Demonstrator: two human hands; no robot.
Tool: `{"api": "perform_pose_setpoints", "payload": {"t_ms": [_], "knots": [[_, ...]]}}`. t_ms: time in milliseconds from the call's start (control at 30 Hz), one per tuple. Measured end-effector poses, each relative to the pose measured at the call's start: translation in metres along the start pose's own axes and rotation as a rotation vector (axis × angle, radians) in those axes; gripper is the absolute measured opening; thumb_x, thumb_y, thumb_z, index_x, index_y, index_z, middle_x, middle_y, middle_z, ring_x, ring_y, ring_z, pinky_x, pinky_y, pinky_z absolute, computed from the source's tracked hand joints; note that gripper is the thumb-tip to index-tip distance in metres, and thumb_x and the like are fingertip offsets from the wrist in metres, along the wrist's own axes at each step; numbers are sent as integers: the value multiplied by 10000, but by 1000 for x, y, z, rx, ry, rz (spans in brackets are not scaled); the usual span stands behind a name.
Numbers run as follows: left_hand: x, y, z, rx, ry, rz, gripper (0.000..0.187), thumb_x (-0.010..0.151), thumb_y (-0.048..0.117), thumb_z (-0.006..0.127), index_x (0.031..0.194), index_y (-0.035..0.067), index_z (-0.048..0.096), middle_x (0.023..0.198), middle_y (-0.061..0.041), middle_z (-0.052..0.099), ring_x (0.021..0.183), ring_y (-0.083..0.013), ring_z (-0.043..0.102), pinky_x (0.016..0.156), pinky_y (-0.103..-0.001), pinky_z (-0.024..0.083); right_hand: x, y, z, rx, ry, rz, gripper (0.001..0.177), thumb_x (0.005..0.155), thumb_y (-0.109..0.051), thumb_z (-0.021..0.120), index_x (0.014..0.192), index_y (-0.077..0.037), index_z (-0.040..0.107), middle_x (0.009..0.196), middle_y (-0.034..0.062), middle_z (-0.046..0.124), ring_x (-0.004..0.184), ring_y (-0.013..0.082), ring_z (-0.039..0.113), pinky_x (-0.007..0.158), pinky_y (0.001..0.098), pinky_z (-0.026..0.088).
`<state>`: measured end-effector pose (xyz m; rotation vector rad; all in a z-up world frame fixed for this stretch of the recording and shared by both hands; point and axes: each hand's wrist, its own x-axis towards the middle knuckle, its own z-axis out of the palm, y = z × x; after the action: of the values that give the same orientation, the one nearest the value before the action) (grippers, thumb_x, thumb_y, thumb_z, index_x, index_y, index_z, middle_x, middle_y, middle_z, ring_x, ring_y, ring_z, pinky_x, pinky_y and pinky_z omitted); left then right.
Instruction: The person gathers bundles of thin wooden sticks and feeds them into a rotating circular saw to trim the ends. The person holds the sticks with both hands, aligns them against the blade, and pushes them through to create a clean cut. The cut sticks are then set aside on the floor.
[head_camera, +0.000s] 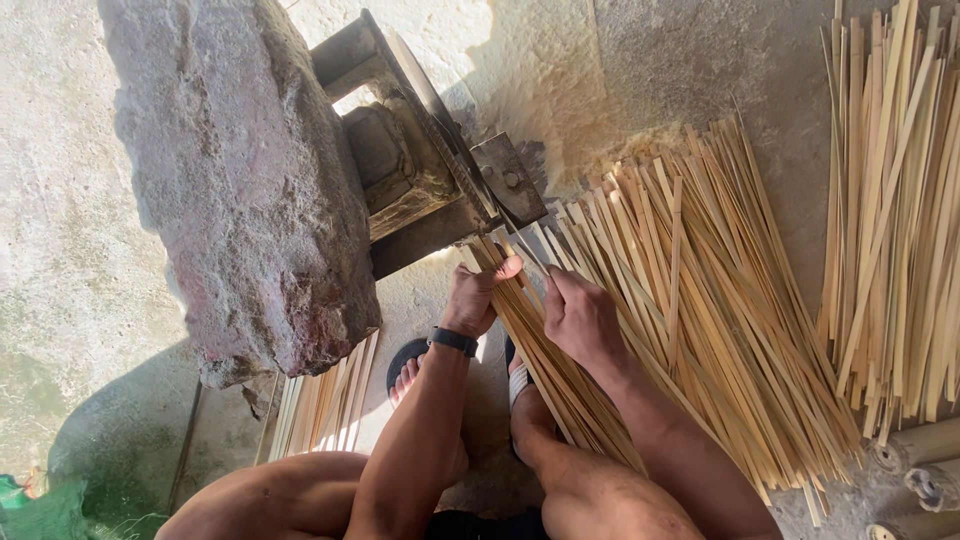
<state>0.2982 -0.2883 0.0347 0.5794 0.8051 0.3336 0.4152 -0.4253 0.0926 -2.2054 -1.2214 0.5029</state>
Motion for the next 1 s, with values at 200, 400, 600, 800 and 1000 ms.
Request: {"api": "perform_pose_setpoints", "payload": {"t_ms": [200,400,600,800,1000], "knots": [[-2,-2,1,33,-89,49,340,818,224,876,1015,0,713,871,-65,717,780,-180,701,693,-352,614,-38,8,4,-98,313,-350,229,1040,-237,581,1109,-32,655,929,131,669,770,234,675,625,301,569],[-1,2,0,-73,-81,22,375,780,63,805,1136,-5,708,1009,-107,744,894,-206,743,776,-350,635,-24,32,30,38,165,18,252,992,-79,611,1130,92,733,748,191,687,481,199,666,334,289,530],[1,-2,-1,-13,23,9,234,835,-17,786,1046,-92,715,942,-154,756,809,-244,733,714,-369,623,22,0,29,15,214,-144,215,996,-40,611,1115,99,724,793,203,695,557,220,683,423,290,563],[-5,6,10,24,43,15,233,846,17,780,1039,-114,760,956,-163,775,804,-210,739,717,-332,622,14,9,21,12,158,-109,156,1013,-35,616,1101,56,707,855,204,708,617,235,712,467,310,593],[-10,4,3,-8,-34,3,217,863,12,760,1055,-86,733,988,-182,762,842,-258,741,769,-405,641,-49,24,-15,-289,350,-275,315,913,-224,673,1091,33,718,942,180,706,801,305,712,668,411,600]]}}
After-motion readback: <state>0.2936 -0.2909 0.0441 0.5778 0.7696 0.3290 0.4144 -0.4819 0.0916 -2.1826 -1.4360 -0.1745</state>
